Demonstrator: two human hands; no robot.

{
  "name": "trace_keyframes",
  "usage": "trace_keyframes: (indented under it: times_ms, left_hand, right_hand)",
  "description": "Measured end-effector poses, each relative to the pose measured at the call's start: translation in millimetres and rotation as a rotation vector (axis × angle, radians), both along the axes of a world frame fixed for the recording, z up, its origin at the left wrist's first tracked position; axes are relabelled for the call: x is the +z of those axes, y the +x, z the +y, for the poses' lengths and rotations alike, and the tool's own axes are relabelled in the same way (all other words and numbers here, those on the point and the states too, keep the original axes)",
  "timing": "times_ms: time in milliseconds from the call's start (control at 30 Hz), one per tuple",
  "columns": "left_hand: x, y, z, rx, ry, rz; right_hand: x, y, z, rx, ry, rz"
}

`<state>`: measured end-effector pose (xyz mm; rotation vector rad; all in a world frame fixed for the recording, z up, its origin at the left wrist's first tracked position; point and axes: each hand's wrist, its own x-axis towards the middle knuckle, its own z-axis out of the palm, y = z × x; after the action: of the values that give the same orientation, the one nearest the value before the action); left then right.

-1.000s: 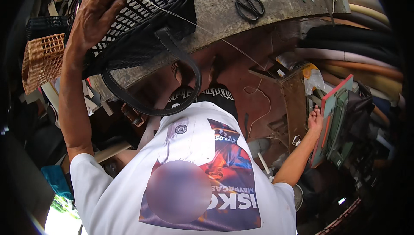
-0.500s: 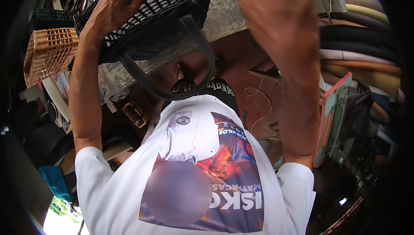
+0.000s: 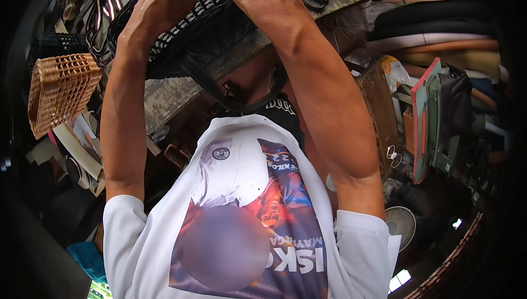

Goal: Attaching a handle to a woven basket using a needle and thread.

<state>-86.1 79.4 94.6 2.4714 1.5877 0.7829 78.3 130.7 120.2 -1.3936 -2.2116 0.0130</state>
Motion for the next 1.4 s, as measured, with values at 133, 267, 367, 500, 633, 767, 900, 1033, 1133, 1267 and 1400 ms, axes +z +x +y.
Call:
trace_keyframes:
  times_ms: [133, 267, 367, 500, 633, 767, 900, 1033, 1133, 1267, 1400]
  left_hand:
    - [-4.7, 2.5, 1.9, 0.004, 0.016, 0.033]
    - [-4.5, 3.6, 2.1, 0.038, 0.002, 0.014]
    - [-2.2, 2.6, -0.8, 0.061, -0.031, 0.023]
    - [7.7, 9.2, 2.0, 0.057, -0.07, -0.002]
    - [9.0, 9.4, 0.5, 0.066, -0.092, 0.01]
    - [7.2, 7.0, -3.1, 0.099, -0.106, 0.027]
    - [6.9, 8.6, -1.0, 0.081, -0.109, 0.023]
    - [5.8, 8.2, -1.6, 0.072, -0.088, 0.011]
    - [4.9, 8.2, -1.1, 0.067, -0.088, 0.005]
    - [5.2, 9.3, -1.9, 0.084, -0.107, 0.01]
    - [5.1, 8.7, -2.0, 0.087, -0.127, 0.024]
  right_hand:
    - [-21.6, 0.8, 9.1, -0.045, 0.038, -0.026]
    - [-36.1, -3.9, 18.0, -0.028, 0.092, -0.188]
    - [-42.6, -8.2, 23.1, -0.056, 0.04, -0.071]
    - [-53.4, 3.4, 34.2, -0.014, 0.353, -0.169]
    - [-37.2, -4.1, 25.8, -0.092, 0.057, 0.044]
    - [-30.8, -14.9, 20.5, -0.138, -0.105, 0.058]
    - [-34.6, -14.0, 24.4, -0.148, -0.039, 0.056]
    - [-26.3, -17.5, 18.4, -0.15, -0.082, 0.088]
    - [-25.4, -20.2, 14.9, -0.178, -0.089, 0.082]
    - [-25.9, -16.4, 13.9, -0.131, -0.107, 0.025]
    - [-28.4, -12.3, 17.3, -0.095, -0.122, 0.055]
